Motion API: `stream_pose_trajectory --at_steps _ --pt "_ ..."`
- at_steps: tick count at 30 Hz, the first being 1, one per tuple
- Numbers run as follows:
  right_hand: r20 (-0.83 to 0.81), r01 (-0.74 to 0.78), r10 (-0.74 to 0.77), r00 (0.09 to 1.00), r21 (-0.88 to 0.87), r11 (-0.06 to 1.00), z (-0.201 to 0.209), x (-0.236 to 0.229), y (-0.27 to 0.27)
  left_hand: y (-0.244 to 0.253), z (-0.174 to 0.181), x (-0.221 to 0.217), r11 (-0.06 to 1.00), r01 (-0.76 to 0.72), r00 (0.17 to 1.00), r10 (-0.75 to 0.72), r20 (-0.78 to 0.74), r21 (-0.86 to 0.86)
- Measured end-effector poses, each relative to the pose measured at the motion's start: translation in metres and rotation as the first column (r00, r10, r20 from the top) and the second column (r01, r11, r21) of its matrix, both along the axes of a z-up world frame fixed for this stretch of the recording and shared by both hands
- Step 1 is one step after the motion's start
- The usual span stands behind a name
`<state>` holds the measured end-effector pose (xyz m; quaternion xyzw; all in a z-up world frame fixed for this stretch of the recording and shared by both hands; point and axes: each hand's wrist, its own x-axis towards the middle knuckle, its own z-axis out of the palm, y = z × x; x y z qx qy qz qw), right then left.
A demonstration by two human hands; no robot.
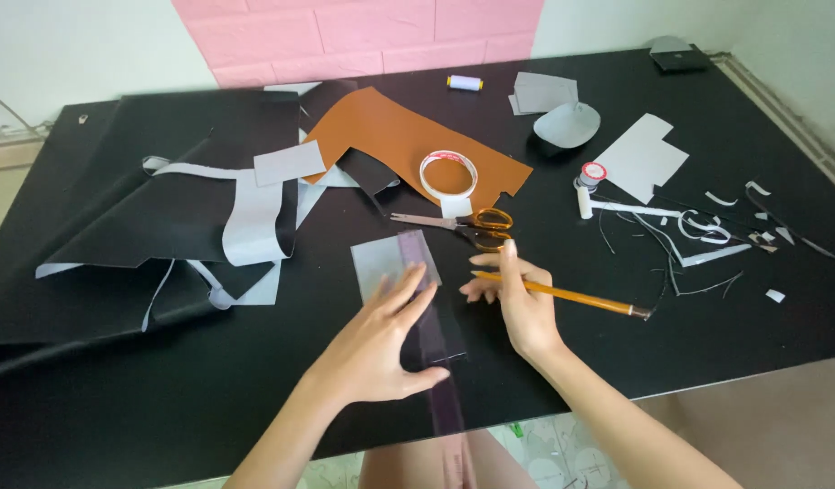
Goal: Measuring leather pieces with a ruler, marking them with a pencil, and cutting them with scissors on a workshop table.
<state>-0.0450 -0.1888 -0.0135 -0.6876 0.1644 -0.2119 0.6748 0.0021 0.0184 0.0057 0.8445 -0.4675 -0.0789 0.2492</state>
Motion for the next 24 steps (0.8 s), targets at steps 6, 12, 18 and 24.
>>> stream_pose_trajectory --at_steps 6,12,18,24 --pt "-0.047 -0.011 0.006 0.999 -0.113 0.993 0.004 0.001 0.002 0.026 0.003 0.008 0.994 -0.107 0.977 0.111 0.18 -0.033" --pt "-0.101 -0.261 0.241 0.965 -0.417 0.871 -0.001 -0.008 -0.004 0.019 -0.037 -0.027 0.801 -0.519 0.762 0.277 0.585 0.298" --pt "-0.048 -0.323 0.402 0.914 -0.685 0.653 -0.005 -0.037 0.001 0.022 0.018 -0.04 0.687 -0.497 0.868 0.391 0.307 0.53" --pt "-0.271 -0.367 0.281 0.921 -0.845 0.389 -0.008 -0.058 0.007 0.05 0.016 -0.016 0.881 -0.245 0.968 0.2 0.151 0.404"
